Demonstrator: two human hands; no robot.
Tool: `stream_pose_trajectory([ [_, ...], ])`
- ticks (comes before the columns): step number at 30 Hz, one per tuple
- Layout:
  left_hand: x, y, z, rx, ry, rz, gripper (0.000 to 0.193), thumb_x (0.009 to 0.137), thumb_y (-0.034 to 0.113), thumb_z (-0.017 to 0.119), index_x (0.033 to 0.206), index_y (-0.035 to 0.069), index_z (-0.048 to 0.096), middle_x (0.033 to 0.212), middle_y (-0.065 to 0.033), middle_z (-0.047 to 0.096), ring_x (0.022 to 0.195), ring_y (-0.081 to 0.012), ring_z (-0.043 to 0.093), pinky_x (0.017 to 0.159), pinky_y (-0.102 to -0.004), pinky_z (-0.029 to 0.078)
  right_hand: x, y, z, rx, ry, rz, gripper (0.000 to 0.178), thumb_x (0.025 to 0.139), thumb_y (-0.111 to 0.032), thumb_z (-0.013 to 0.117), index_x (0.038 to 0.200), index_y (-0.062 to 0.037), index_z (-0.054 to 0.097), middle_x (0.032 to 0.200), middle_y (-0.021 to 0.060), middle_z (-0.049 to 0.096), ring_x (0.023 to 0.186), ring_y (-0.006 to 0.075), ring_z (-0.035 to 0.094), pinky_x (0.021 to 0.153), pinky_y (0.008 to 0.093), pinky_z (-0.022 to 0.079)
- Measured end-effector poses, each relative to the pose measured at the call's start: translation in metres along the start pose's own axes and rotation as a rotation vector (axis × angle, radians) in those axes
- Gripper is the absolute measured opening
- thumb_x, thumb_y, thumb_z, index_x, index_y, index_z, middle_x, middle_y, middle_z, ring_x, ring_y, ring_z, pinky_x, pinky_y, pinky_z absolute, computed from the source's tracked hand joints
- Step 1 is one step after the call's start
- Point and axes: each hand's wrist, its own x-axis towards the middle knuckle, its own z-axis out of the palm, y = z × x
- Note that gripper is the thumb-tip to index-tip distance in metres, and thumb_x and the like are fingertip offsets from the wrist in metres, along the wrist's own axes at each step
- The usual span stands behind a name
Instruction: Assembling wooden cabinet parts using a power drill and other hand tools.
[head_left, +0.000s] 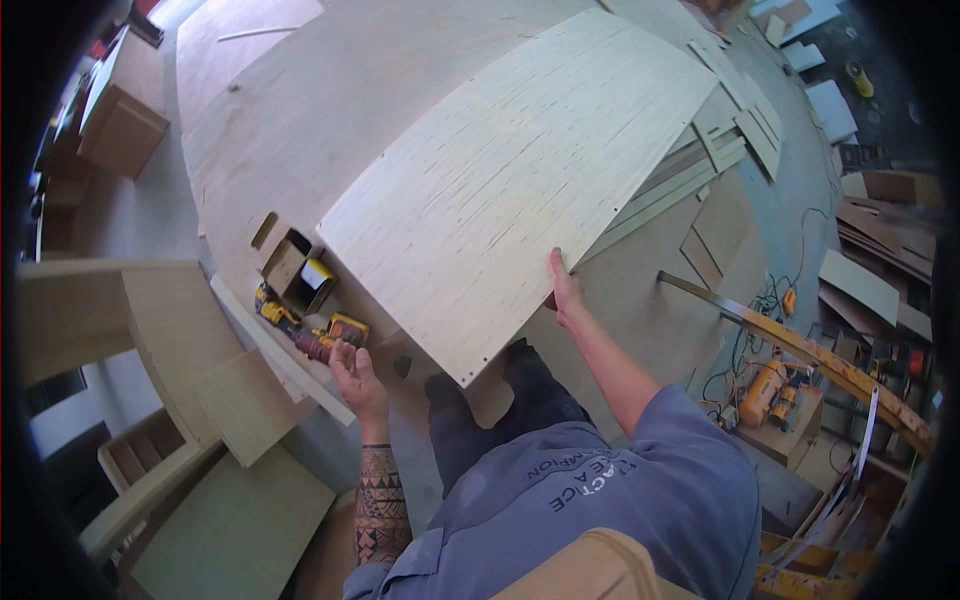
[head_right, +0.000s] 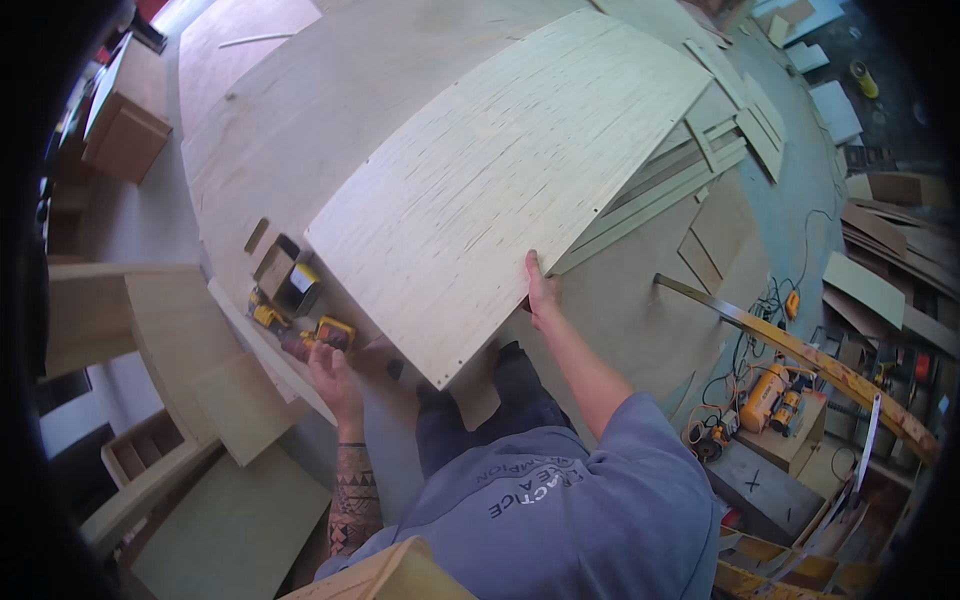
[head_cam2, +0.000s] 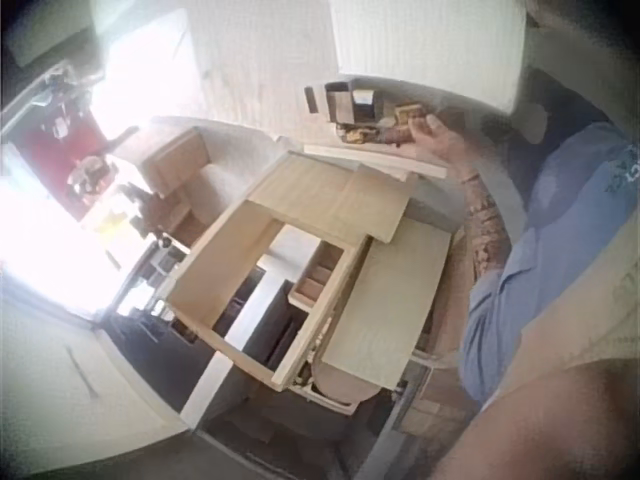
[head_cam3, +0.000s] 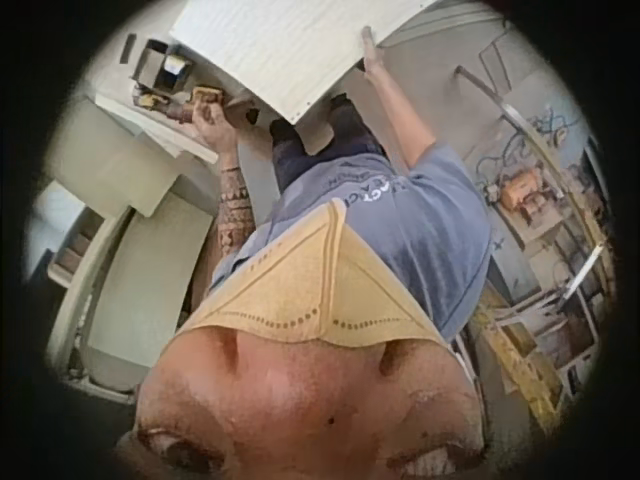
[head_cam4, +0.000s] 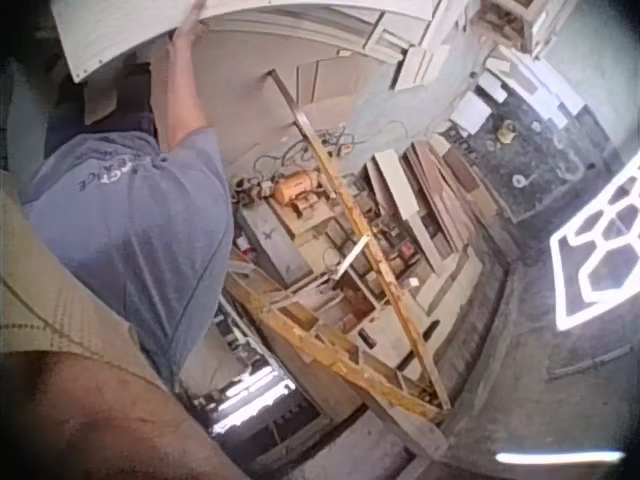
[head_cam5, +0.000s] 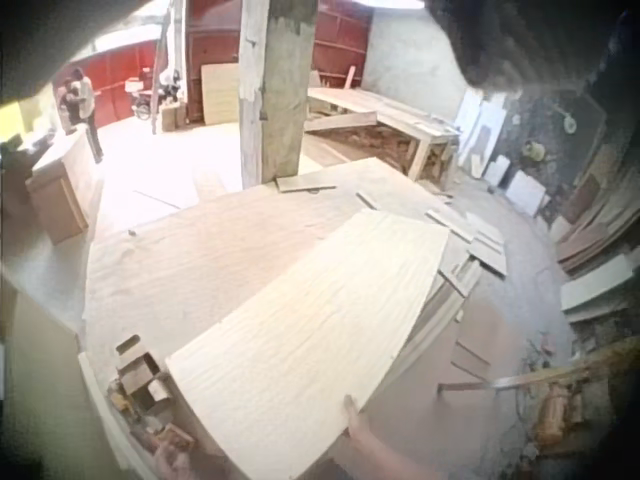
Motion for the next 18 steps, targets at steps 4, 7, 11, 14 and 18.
stream_pose_trajectory([
  [4, 0.046, -0.043, 0.074, -0.444, -0.075, -0.631, 0.071, 0.105, 0.056, 0.056, 0.154, 0.006, 0.043, 0.152, -0.0118, 0.053, 0.142, -0.0271, 0.049, 0.113, -0.0393, 0.041, -0.034, -0.056, -0.062, -0.232, -0.019, 0.059, 0.110, 0.081, -0.077, 0.072, 0.144, 0.0110, 0.050, 0.143, 0.0279, 0.058, 0.134, 0.0360, 0.057, 0.111, 0.0435, 0.046],
  [7, 0.099, -0.050, 0.120, -0.960, -0.297, -0.783, 0.083, 0.099, 0.067, 0.057, 0.155, 0.006, 0.042, 0.154, -0.0148, 0.051, 0.145, -0.0307, 0.046, 0.116, -0.0493, 0.041, -0.025, -0.065, -0.093, -0.227, 0.004, 0.048, 0.109, 0.081, -0.076, 0.072, 0.145, 0.0089, 0.051, 0.144, 0.0271, 0.059, 0.134, 0.0364, 0.058, 0.110, 0.0441, 0.046],
  [11, 0.113, -0.075, 0.117, -0.534, -0.231, -0.862, 0.079, 0.098, 0.061, 0.064, 0.152, 0.005, 0.047, 0.149, -0.0162, 0.056, 0.138, -0.0342, 0.053, 0.115, -0.0537, 0.044, -0.031, -0.056, -0.083, -0.166, -0.022, -0.047, 0.106, 0.084, -0.071, 0.074, 0.138, 0.0162, 0.049, 0.137, 0.0280, 0.061, 0.124, 0.0347, 0.064, 0.103, 0.0443, 0.052],
  [14, 0.107, -0.052, 0.109, -0.686, -0.342, -0.765, 0.069, 0.097, 0.042, 0.075, 0.151, 0.009, 0.047, 0.142, -0.0156, 0.060, 0.128, -0.0353, 0.062, 0.102, -0.0561, 0.055, -0.019, -0.041, -0.075, 0.201, 0.127, 0.061, 0.092, 0.088, -0.060, 0.076, 0.135, 0.0159, 0.055, 0.135, 0.0242, 0.063, 0.121, 0.0333, 0.065, 0.100, 0.0449, 0.054],
  [18, 0.071, 0.040, 0.114, -0.658, -0.319, -0.543, 0.060, 0.101, 0.032, 0.071, 0.149, 0.007, 0.045, 0.138, -0.0128, 0.061, 0.124, -0.0348, 0.064, 0.100, -0.0579, 0.057, -0.022, -0.034, -0.090, 0.132, 0.272, 0.147, 0.080, 0.088, -0.060, 0.076, 0.121, 0.0119, 0.068, 0.120, 0.0225, 0.072, 0.109, 0.0300, 0.070, 0.096, 0.0427, 0.055],
])
